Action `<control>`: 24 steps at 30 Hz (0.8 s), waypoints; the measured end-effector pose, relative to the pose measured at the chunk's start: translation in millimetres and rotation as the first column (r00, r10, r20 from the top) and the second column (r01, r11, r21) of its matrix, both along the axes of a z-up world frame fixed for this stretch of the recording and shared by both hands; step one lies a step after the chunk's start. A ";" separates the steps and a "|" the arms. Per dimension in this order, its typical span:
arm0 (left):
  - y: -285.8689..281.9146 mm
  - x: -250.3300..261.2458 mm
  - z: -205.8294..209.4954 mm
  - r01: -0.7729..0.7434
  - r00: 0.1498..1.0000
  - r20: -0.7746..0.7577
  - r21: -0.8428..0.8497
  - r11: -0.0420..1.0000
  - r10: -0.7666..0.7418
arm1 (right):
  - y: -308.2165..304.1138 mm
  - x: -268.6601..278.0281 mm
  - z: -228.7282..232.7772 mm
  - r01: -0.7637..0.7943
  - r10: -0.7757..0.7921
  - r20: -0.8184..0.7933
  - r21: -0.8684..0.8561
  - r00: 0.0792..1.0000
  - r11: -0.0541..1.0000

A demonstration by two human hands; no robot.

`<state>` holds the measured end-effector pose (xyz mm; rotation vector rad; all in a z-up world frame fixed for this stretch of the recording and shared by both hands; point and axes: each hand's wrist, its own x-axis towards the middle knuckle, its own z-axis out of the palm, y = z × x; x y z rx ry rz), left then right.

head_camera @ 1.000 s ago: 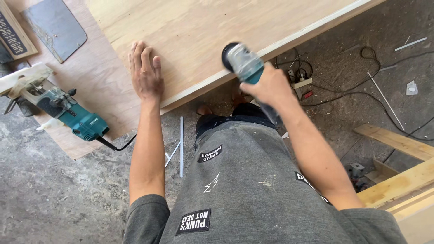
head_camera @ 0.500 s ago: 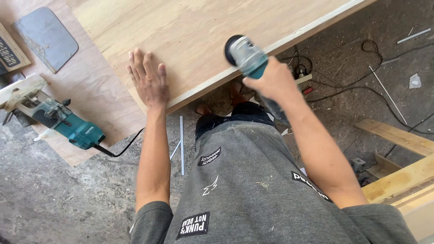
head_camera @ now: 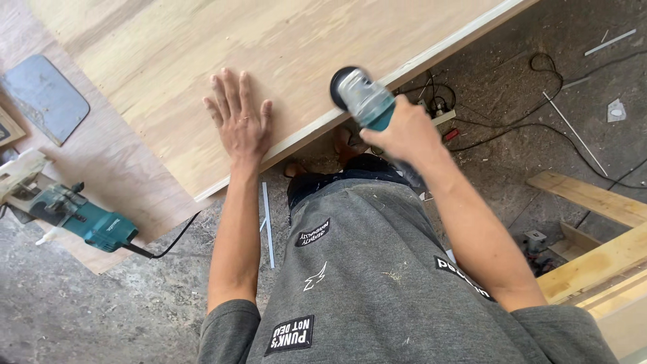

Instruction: The person uses an orbital sander to smooth the surface and edges of a large wooden board. The person moves the sander along the edges and flat areas, occasionally pausing to wipe the surface with their hand.

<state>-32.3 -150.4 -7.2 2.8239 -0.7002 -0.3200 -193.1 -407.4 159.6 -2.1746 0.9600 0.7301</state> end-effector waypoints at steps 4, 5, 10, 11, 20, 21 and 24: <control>0.9 8.4 -13.2 -0.020 1.000 0.008 -0.054 0.998 0.021 | -51.8 -1.3 -13.2 0.010 -0.005 0.067 -0.074 0.998 0.997; 3.3 7.9 -13.6 -0.026 1.000 0.000 -0.087 0.996 0.026 | -49.1 -3.1 -10.1 0.027 -0.024 0.055 -0.045 0.998 0.999; 7.5 11.0 -10.5 -0.021 0.999 -0.031 -0.147 0.989 0.017 | -37.1 -12.5 -22.2 -0.024 0.024 0.015 0.017 1.000 1.000; 9.4 10.3 -8.1 -0.024 0.998 -0.053 -0.146 0.989 0.016 | -35.9 -13.3 -22.5 -0.081 0.081 0.023 0.003 0.996 0.997; 13.6 11.3 -4.2 -0.032 0.994 -0.109 -0.090 0.995 0.023 | -69.4 -12.9 -11.2 0.093 -0.093 0.012 -0.047 0.996 0.995; 10.3 10.5 -1.6 -0.040 0.992 -0.123 -0.079 0.996 0.030 | -81.5 -16.7 -18.8 0.152 -0.147 0.064 -0.084 0.987 0.985; 10.3 12.9 -8.5 -0.037 0.990 -0.141 -0.069 0.997 0.027 | -88.4 -12.6 -13.1 0.189 -0.182 0.088 -0.087 0.979 0.978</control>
